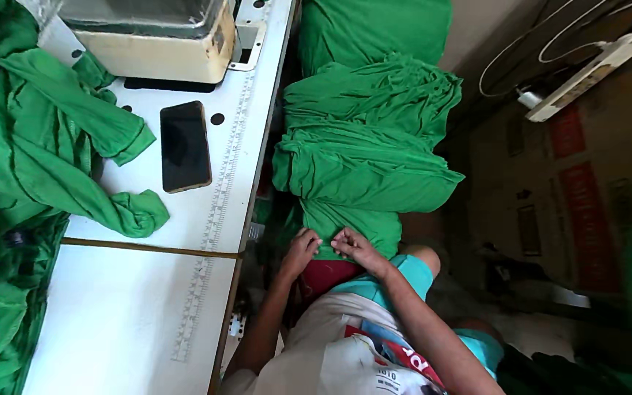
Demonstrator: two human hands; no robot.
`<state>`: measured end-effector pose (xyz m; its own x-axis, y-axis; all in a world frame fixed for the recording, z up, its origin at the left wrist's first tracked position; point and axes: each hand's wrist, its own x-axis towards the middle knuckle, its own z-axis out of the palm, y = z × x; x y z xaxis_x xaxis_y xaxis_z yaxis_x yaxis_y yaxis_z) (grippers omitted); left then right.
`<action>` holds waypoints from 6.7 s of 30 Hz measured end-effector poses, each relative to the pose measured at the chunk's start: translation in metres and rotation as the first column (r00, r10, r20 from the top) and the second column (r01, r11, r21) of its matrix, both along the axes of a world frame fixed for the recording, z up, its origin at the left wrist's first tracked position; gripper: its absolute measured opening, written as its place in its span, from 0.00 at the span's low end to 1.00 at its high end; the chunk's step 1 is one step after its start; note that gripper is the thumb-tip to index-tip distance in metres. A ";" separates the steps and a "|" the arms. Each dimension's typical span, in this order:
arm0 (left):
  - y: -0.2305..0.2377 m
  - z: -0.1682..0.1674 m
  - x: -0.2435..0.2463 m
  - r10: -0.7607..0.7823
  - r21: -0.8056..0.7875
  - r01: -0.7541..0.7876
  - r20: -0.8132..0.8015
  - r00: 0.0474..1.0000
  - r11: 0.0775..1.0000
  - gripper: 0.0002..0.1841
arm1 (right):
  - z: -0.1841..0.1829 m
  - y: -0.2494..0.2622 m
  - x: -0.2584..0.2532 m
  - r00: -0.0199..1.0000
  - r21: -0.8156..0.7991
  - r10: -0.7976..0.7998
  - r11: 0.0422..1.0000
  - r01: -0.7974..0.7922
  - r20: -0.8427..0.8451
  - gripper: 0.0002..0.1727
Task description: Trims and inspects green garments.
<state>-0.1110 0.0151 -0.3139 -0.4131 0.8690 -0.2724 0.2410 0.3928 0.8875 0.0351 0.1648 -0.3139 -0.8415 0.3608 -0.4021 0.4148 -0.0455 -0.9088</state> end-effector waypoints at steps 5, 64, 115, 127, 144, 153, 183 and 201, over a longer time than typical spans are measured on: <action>0.002 0.001 0.000 0.011 0.008 -0.011 -0.008 1.000 1.000 0.13 | 0.011 0.000 -0.006 0.975 0.125 0.153 0.977 -0.174 0.161 0.17; -0.001 0.038 0.051 0.462 -0.199 -0.592 0.822 0.333 0.781 0.13 | 0.032 -0.018 0.004 0.986 0.259 -0.097 0.957 0.130 -0.136 0.04; -0.010 0.050 0.013 0.429 -0.132 -0.430 -0.037 0.903 0.893 0.21 | 0.029 -0.018 0.001 0.988 0.725 -0.098 0.672 0.152 -0.116 0.12; -0.006 0.013 -0.017 0.415 0.087 -0.464 0.326 0.849 0.881 0.16 | 0.025 0.012 -0.010 0.937 0.273 -0.314 0.898 0.345 -0.151 0.17; 0.073 0.013 0.028 -0.346 -0.094 0.344 -0.466 0.814 0.934 0.12 | 0.019 0.024 0.058 0.953 0.500 -0.204 0.863 0.067 0.225 0.34; 0.069 0.023 0.037 0.193 0.444 0.020 -0.431 0.882 0.896 0.11 | 0.039 0.041 0.062 0.733 0.680 -0.485 0.732 0.042 0.476 0.25; 0.112 -0.018 0.014 -0.276 -0.141 0.248 -0.680 0.680 0.958 0.18 | 0.018 0.045 0.118 0.960 0.711 -0.063 0.685 -0.158 0.274 0.15; 0.141 -0.011 0.049 -0.469 -0.058 0.468 -0.225 0.854 0.882 0.16 | -0.009 0.076 0.061 0.782 -0.096 -0.593 0.781 0.617 0.192 0.28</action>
<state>-0.0615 0.1563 -0.3245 -0.0074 0.9749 -0.2227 0.5897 0.1841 0.7864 0.0960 0.2408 -0.3226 -0.3977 0.7032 -0.5894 0.3809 -0.4579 -0.8033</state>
